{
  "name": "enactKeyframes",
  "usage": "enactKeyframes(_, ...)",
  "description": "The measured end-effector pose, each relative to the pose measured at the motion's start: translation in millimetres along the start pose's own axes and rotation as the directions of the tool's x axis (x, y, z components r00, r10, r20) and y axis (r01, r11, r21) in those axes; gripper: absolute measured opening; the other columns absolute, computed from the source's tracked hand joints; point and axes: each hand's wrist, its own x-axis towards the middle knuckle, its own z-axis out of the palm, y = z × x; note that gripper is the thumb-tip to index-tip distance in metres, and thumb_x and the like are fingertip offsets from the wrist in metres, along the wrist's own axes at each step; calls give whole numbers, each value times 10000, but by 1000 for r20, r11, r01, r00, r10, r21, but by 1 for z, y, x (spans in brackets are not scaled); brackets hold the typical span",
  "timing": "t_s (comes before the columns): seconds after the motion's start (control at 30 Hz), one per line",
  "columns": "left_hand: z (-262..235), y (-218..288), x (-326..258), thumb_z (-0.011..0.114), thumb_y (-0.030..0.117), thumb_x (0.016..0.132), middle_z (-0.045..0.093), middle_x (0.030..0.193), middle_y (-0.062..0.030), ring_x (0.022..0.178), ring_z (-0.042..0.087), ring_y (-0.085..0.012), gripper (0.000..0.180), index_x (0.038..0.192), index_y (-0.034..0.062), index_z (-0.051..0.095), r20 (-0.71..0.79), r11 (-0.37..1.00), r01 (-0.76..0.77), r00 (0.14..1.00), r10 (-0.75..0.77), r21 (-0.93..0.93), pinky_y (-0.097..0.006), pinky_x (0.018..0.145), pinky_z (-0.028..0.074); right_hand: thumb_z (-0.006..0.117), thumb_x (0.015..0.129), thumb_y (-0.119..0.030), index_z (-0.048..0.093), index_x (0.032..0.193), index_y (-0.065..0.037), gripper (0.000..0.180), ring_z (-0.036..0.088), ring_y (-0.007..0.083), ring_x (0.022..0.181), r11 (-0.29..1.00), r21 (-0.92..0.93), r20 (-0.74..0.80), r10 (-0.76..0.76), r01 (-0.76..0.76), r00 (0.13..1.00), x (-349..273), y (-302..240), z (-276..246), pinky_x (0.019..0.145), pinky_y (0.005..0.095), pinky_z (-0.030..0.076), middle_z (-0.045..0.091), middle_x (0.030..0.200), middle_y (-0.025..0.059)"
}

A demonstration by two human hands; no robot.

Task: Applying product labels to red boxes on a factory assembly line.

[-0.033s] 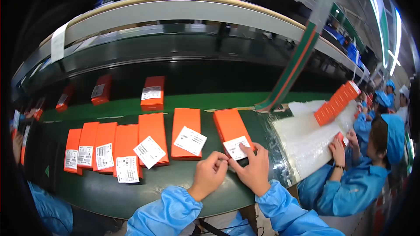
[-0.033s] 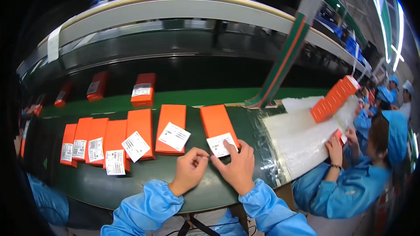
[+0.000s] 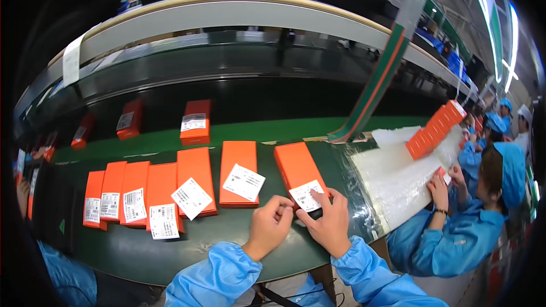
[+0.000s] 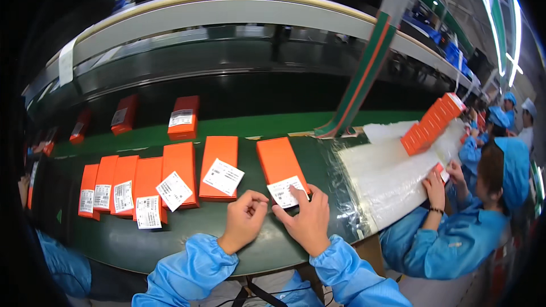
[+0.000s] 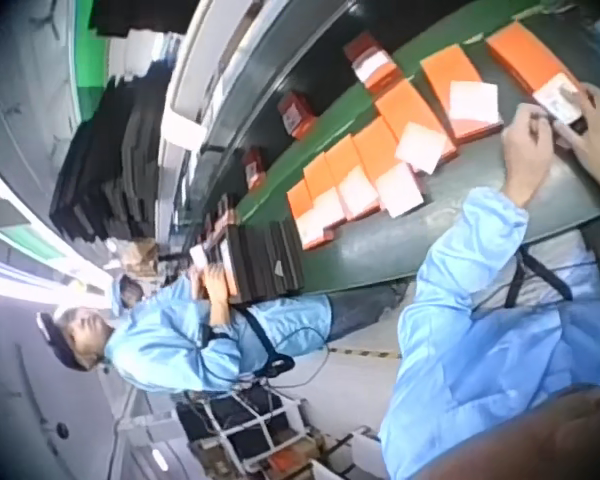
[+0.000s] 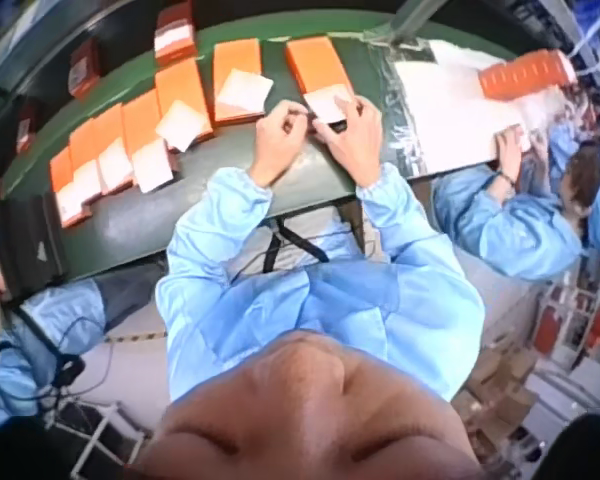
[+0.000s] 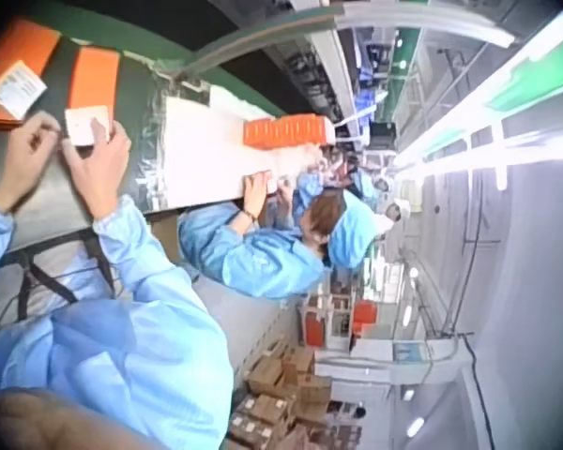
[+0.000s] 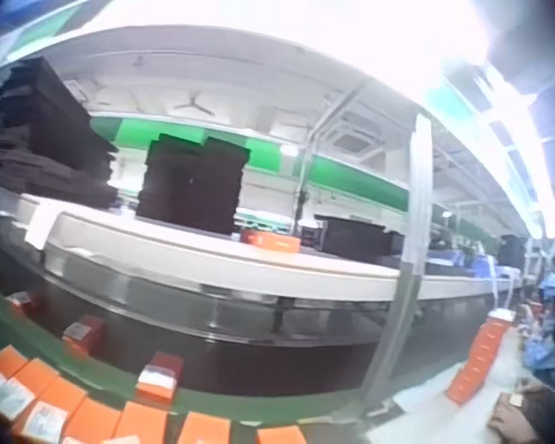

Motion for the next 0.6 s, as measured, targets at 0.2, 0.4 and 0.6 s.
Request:
enactKeyframes(0.2, 10, 7, 3, 619, 53, 947, 556, 707, 53, 610, 448, 14, 69, 981, -7, 613, 16, 996, 46, 999, -45, -75, -181, 529, 349, 763, 768, -109, 762, 1014, -175, 254, 497, 358, 1166, 976, 220, -123, 29, -1, 992, -6, 26, -9, 962, 431, 449, 528, 1282, 153)
enactKeyframes(0.4, -9, 23, 16, 694, 126, 927, 662, 834, -6, 744, 609, -49, 237, 1115, -8, 638, 258, 875, 333, 933, -252, -351, -177, 595, 455, 803, 736, -43, 786, 861, -139, 158, 603, 215, 1072, 669, 743, 225, -260, 7, 939, 26, 27, -32, 944, 341, 485, 473, 1396, 122)
enactKeyframes(0.6, -13, 17, 13, 699, 90, 910, 700, 851, -40, 715, 630, -66, 126, 989, -2, 667, 423, 737, 556, 816, -394, -384, -200, 582, 473, 763, 821, -58, 744, 1028, -65, 208, 646, 235, 1071, 369, 884, 361, -152, -286, 920, 35, 20, -36, 952, 329, 497, 584, 1305, 148)
